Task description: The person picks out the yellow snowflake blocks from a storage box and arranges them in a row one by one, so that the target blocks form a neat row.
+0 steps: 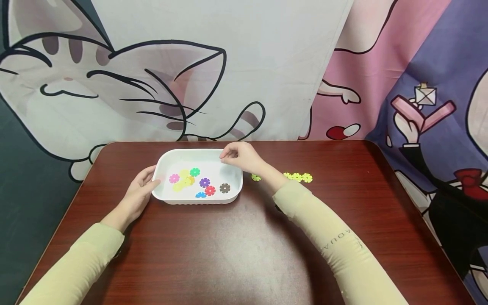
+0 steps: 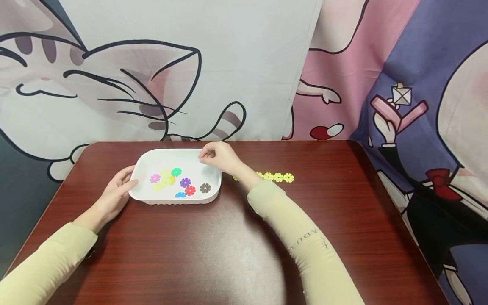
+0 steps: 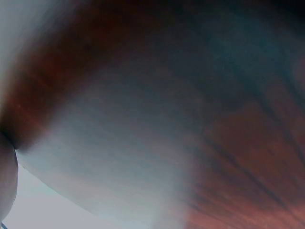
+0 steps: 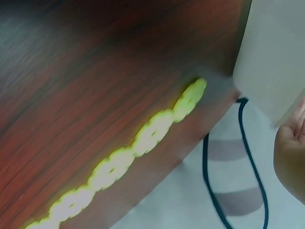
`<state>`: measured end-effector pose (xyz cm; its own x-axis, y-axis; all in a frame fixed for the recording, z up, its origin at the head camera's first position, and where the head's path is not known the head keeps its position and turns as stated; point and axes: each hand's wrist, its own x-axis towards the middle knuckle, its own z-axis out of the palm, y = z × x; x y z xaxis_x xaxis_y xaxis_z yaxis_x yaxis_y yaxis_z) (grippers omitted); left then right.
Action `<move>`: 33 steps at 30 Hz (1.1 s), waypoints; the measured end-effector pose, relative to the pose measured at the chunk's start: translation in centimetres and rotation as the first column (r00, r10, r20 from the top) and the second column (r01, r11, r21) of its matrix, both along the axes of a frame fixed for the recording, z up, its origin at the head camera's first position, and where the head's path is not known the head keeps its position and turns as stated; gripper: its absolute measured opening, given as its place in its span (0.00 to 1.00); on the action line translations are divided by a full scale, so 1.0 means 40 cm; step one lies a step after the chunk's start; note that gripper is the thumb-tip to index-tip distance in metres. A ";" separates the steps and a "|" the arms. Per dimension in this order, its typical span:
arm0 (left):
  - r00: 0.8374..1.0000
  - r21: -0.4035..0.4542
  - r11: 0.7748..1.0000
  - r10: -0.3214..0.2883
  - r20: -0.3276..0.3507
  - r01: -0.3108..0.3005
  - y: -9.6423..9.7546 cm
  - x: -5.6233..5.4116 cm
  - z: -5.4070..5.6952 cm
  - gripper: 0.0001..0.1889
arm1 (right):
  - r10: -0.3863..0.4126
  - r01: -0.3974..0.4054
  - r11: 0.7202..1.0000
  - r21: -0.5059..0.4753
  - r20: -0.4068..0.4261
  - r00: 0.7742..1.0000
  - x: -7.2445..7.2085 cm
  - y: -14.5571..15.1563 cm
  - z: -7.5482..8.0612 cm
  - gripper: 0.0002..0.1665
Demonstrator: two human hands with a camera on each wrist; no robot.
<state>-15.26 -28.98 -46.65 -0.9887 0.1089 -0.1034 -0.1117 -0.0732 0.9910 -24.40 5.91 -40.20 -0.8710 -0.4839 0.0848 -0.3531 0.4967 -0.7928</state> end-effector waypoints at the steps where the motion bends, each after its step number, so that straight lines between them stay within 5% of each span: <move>1: 1.000 -0.001 1.000 0.000 0.001 0.000 0.000 0.000 0.000 0.21 | 0.007 -0.007 1.000 0.001 0.002 1.000 0.001 -0.009 -0.002 0.04; 33: 1.000 -0.049 0.999 -0.007 0.025 0.008 -0.001 -0.003 0.003 0.24 | 0.147 -0.150 0.987 0.052 0.071 0.987 0.032 -0.232 -0.049 0.05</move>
